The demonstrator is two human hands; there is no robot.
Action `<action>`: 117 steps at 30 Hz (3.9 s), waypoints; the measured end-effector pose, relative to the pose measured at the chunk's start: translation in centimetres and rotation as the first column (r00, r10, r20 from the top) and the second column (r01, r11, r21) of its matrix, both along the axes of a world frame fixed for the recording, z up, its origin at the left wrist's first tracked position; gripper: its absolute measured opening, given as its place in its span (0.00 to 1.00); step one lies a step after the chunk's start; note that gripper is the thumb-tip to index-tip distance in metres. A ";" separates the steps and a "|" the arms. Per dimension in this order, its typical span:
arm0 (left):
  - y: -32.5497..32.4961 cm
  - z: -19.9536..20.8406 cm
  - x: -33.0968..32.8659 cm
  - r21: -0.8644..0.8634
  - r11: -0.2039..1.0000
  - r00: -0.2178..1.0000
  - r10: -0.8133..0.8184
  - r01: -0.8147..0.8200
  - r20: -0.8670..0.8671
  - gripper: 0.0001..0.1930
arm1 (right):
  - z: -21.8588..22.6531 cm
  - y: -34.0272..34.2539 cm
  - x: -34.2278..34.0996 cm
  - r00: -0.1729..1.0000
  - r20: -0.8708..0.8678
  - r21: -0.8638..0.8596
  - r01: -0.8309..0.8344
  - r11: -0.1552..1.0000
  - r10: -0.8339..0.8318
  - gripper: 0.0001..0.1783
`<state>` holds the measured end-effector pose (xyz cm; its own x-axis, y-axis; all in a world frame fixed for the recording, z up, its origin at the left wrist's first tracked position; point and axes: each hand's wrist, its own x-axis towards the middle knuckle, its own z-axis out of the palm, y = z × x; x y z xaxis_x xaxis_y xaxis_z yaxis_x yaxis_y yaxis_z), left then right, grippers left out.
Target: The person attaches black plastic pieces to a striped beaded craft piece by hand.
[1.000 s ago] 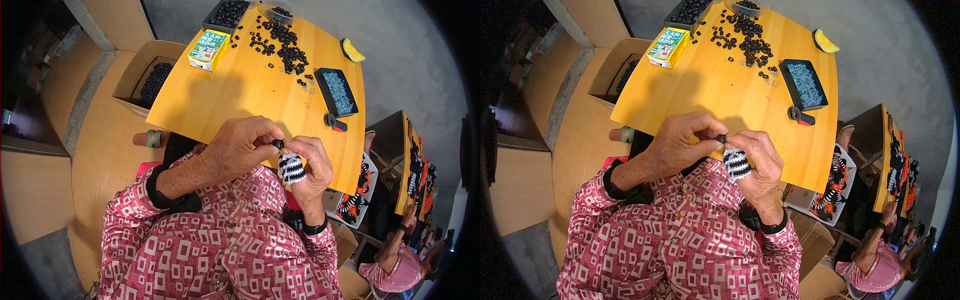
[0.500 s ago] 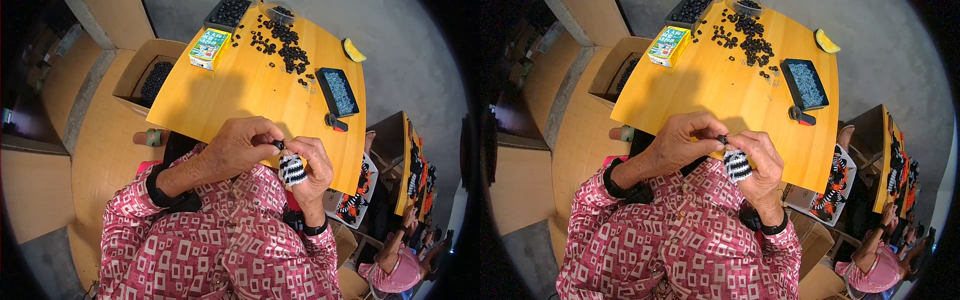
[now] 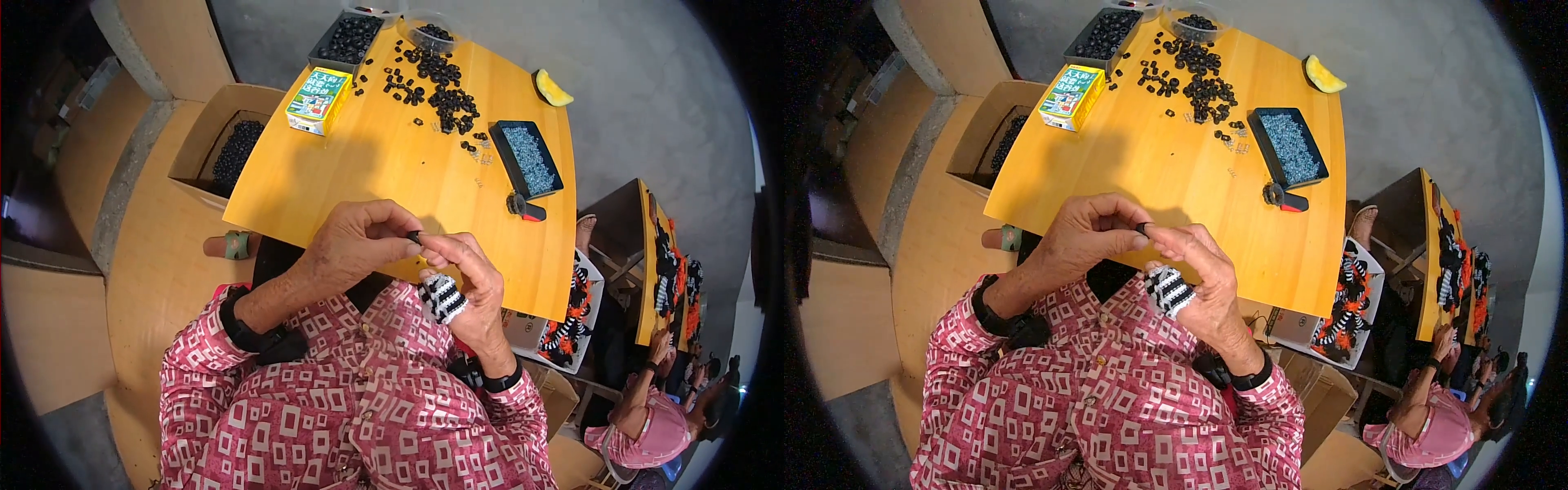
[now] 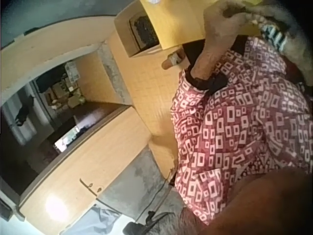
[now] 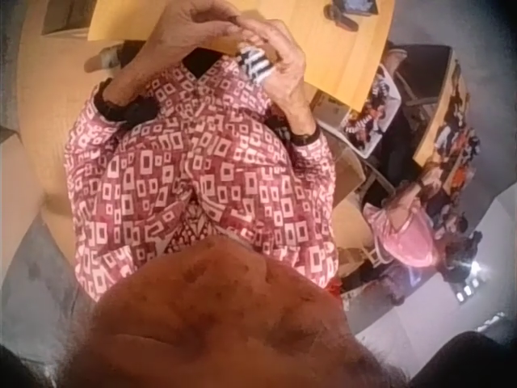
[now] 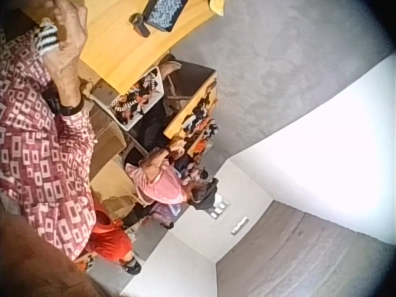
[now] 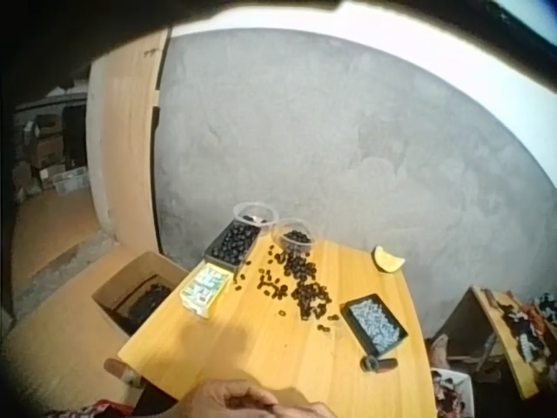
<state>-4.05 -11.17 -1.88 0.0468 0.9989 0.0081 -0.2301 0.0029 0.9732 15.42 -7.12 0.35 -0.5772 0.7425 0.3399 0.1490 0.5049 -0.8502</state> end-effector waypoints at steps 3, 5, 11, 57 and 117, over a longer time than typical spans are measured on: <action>0.2 -0.2 -0.4 -0.001 1.000 0.998 0.017 -0.017 0.053 0.09 | 0.3 1.5 0.5 0.999 -0.018 -0.007 -0.029 1.000 0.029 0.18; 0.0 0.1 -0.8 0.006 0.999 0.999 0.034 -0.034 0.036 0.09 | 1.2 4.4 1.3 0.993 0.103 0.212 0.030 0.977 -0.053 0.16; -0.2 -0.4 -1.4 0.009 0.998 0.998 0.056 -0.057 0.015 0.09 | 1.2 13.5 0.2 0.911 0.274 0.384 0.190 0.904 -0.307 0.14; -0.1 -0.2 -1.3 0.022 0.989 0.977 0.142 -0.147 0.162 0.11 | -0.6 2.8 -3.0 0.998 -0.039 0.191 -0.040 0.981 0.048 0.17; -0.1 -0.5 -0.8 -0.004 0.996 0.967 0.086 -0.087 0.241 0.11 | 0.0 2.8 -1.9 0.999 -0.007 0.240 -0.047 0.970 0.050 0.16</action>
<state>-4.80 -11.26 -2.40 -0.0439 0.9989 0.0150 -0.4569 -0.0334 0.8889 13.57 -4.30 0.33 -0.6046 0.6098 0.5125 0.1092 0.7007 -0.7050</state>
